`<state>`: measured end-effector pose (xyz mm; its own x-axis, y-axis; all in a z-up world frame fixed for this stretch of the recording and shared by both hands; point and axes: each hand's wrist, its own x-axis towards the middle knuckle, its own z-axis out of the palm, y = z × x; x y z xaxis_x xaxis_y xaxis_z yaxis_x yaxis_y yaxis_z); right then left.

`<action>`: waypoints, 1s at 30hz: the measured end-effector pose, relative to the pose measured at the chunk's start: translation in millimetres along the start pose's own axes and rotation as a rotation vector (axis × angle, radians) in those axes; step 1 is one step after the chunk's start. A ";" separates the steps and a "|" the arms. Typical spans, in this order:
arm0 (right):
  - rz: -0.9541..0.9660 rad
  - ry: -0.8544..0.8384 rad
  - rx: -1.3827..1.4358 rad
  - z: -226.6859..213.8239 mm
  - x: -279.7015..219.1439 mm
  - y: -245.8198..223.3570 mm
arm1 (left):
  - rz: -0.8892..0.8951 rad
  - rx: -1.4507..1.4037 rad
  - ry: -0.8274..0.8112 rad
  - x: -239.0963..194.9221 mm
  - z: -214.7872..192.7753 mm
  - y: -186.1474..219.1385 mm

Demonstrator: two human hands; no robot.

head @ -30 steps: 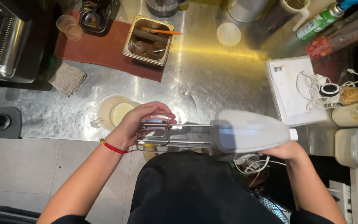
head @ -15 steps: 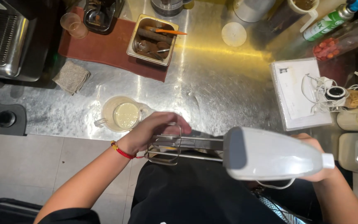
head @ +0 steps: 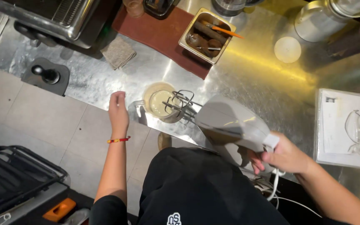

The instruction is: The person washes their hands at a stainless steel sink, then pours liquid from a squeeze bottle into a measuring jug on a digital scale. They plug in an electric hand mixer and use it to mix a white liquid in a plastic pitcher, holding the pitcher with the other hand.

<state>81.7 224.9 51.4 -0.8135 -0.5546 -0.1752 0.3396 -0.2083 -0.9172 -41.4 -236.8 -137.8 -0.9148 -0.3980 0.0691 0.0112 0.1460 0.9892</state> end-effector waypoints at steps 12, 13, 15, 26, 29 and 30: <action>0.438 -0.024 -0.679 82.9 148.5 -44.8 | -0.239 -0.201 -0.432 -78.4 46.4 -98.1; 0.453 -0.024 -0.882 81.5 149.2 -38.4 | -0.364 -0.306 -0.439 -84.7 48.7 -75.2; 0.476 -0.013 -1.080 81.1 149.8 -32.1 | -0.500 -0.408 -0.455 -93.3 48.9 -46.7; 0.674 0.260 0.113 53.0 123.4 10.7 | -0.229 0.149 -0.788 -73.6 39.2 -27.7; 0.576 0.263 0.022 58.5 109.5 36.2 | -0.197 0.080 -0.794 -71.9 42.4 -38.9; 0.578 0.275 0.028 61.9 108.3 37.6 | -0.201 0.077 -0.807 -72.1 41.6 -36.1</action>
<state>35.5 107.2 20.1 -0.5857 -0.3571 -0.7277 0.7689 0.0393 -0.6381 7.4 -175.7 -183.9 -0.9050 0.3436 -0.2508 -0.1841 0.2150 0.9591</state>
